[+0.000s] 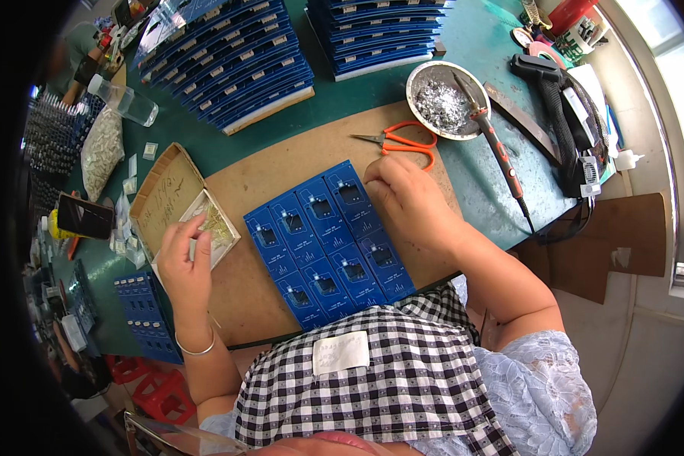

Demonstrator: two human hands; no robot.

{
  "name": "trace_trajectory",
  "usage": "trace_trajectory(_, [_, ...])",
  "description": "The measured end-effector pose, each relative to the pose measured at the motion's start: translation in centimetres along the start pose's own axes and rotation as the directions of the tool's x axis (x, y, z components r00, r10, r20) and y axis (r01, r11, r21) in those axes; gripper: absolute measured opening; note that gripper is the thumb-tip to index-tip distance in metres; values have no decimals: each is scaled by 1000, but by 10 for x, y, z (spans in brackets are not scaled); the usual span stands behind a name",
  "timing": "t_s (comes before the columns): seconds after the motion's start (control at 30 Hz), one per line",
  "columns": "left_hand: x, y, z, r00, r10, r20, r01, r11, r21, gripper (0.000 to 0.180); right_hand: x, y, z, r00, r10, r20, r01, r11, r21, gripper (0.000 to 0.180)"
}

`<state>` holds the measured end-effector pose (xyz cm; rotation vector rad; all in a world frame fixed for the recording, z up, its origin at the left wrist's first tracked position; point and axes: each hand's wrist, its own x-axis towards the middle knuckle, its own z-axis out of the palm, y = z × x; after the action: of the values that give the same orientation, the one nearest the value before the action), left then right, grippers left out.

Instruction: The person solders small pins or components onto a circuit board assembly using a soldering iron and solder wire.

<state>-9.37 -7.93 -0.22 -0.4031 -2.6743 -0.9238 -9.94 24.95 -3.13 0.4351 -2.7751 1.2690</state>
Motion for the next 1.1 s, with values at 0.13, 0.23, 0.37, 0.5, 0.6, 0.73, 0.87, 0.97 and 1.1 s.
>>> trace_trajectory(0.13, [-10, -27, -23, 984, -176, 12, 170, 967, 187, 23, 5, 4, -4, 978, -123, 172, 130, 991, -30, 19])
trace_trajectory(0.23, [-17, -40, -33, 975, -220, -30, 222, 957, 188, 23, 9, 2, -3, 962, -141, 235, 152, 988, -32, 23])
trace_trajectory(0.37, [-24, -48, -31, 938, -337, -81, 344, 934, 93, 25, 14, -2, -1, 952, -85, 293, 115, 990, -85, 25])
trace_trajectory(0.5, [-29, -51, -26, 926, -359, -114, 370, 924, 95, 27, 17, -5, -1, 951, -43, 307, 87, 988, -130, 26])
trace_trajectory(0.6, [-31, -55, -22, 938, -313, -152, 330, 939, 99, 29, 18, -7, -1, 948, -74, 310, 126, 980, -151, 28])
trace_trajectory(0.73, [-32, -56, -20, 939, -303, -160, 316, 946, 67, 28, 22, -9, -1, 927, -138, 348, 214, 959, -189, 32])
trace_trajectory(0.87, [-32, -52, -22, 925, -357, -134, 367, 928, 64, 26, 22, -12, -4, 921, -155, 358, 250, 939, -236, 35])
trace_trajectory(0.97, [-32, -51, -26, 919, -370, -136, 385, 916, 108, 24, 18, -20, -2, 887, -224, 404, 387, 838, -384, 28])
trace_trajectory(1.1, [-32, -51, -29, 938, -303, -166, 323, 940, 108, 19, 19, -22, 2, 914, -242, 327, 356, 864, -355, 30])
